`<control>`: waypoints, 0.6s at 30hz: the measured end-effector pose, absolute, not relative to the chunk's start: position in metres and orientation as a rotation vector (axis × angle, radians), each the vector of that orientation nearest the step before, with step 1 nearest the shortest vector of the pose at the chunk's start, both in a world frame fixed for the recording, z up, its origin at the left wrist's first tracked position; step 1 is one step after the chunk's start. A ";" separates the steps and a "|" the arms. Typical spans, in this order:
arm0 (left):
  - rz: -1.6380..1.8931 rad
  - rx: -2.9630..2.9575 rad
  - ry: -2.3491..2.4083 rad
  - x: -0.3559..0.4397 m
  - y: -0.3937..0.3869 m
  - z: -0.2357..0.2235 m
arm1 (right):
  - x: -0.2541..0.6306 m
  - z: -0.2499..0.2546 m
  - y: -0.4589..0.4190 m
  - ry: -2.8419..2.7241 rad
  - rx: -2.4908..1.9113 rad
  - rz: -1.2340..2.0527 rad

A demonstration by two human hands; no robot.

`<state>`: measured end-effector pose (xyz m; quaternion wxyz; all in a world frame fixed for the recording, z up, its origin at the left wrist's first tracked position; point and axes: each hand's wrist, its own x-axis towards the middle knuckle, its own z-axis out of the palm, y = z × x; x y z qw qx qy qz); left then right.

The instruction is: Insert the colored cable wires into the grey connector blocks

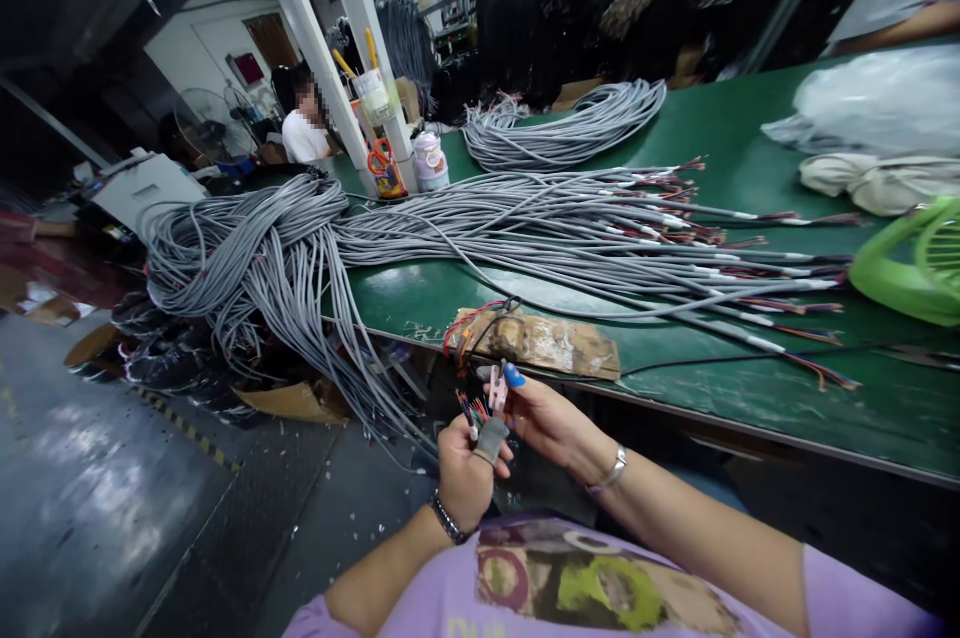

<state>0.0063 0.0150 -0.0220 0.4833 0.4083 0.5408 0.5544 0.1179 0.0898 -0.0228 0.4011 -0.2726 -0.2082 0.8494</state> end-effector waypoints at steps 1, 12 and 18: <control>1.348 0.998 1.321 0.006 0.015 -0.023 | 0.118 -0.024 0.090 -0.525 -0.693 2.142; 1.473 0.997 1.393 -0.008 0.002 -0.015 | 0.126 -0.023 0.091 -0.516 -0.659 2.275; 1.558 1.134 1.567 -0.019 0.013 -0.018 | 0.123 -0.017 0.092 -0.633 -0.718 2.155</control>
